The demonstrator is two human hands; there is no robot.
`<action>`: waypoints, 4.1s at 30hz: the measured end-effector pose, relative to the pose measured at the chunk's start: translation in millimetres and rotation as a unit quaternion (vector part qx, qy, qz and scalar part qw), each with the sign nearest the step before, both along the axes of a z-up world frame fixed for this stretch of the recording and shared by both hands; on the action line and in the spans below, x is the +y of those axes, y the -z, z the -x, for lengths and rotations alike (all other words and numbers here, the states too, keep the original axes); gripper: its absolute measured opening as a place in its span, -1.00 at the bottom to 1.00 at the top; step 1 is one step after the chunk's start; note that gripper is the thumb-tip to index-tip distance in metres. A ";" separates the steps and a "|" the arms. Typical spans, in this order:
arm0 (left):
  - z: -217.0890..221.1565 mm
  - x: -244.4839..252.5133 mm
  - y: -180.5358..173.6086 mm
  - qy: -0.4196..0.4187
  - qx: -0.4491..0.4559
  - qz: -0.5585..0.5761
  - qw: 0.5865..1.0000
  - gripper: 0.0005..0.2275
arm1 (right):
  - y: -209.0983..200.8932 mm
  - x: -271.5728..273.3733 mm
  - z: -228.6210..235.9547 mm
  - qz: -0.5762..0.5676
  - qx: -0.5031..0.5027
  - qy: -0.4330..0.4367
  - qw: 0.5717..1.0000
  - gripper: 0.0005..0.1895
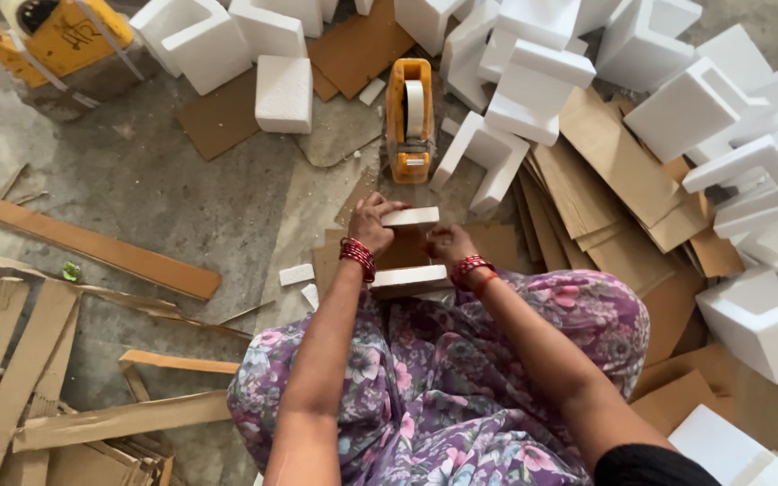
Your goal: The person sits on the floor and repeatedly assembles small cardboard boxes by inserting white foam inserts into the box base and then closing the lid. The person uses a tape dispenser to seal each box before setting it aside.
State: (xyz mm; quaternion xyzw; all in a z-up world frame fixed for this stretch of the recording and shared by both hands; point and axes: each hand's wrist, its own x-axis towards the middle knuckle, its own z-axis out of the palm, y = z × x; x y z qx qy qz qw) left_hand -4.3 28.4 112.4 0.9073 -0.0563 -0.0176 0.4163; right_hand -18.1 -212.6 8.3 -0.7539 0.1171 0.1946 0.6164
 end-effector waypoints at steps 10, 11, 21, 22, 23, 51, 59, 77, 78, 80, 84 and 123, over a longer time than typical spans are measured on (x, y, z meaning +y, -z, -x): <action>-1.0 5.5 4.8 0.037 -0.045 0.016 0.998 -0.41 | 32.4 3.0 -27.0 0.333 -0.264 -0.082 0.901 -0.63; -2.1 7.2 2.7 0.034 -0.062 0.014 0.997 -0.40 | 24.5 3.1 -36.8 0.348 -0.261 -0.109 0.894 -0.64; 10.8 14.2 3.3 0.021 0.007 0.026 0.999 -0.38 | -101.3 20.4 -112.2 -0.021 0.104 -0.043 0.993 -0.67; 11.1 13.1 6.3 0.030 0.013 0.019 0.999 -0.41 | -109.4 26.4 -114.3 -0.025 0.107 -0.056 0.992 -0.68; 11.2 11.8 9.7 0.039 0.018 0.012 0.999 -0.44 | -115.1 31.4 -115.0 -0.029 0.109 -0.069 0.991 -0.68; 29.6 5.5 12.6 0.056 -0.097 0.025 0.993 -0.39 | 24.2 17.2 -81.1 0.366 0.015 -0.321 0.874 -0.61; 21.3 7.5 14.4 0.054 -0.110 0.004 0.992 -0.39 | -62.1 -2.9 -65.7 0.232 -0.236 -0.213 0.919 -0.46; 17.1 -10.5 54.4 -0.049 -0.059 0.205 0.976 -0.47 | -102.1 -8.9 -114.4 0.340 -0.205 -0.268 0.878 -0.47; 10.9 -19.4 59.9 -0.036 -0.098 0.184 0.977 -0.50 | -98.8 -7.4 -131.0 0.302 -0.209 -0.218 0.904 -0.54; 2.5 -37.4 64.5 -0.031 -0.128 0.185 0.974 -0.54 | -89.8 -1.8 -156.0 0.252 -0.184 -0.153 0.938 -0.58; -0.4 -30.0 58.5 -0.009 -0.071 0.221 0.973 -0.58 | -72.4 33.7 -192.2 0.237 -0.074 -0.094 0.964 -0.52; 4.3 -29.1 94.0 0.010 0.044 0.211 0.976 -0.59 | 2.6 11.3 -5.3 0.266 0.014 -0.181 0.947 -0.72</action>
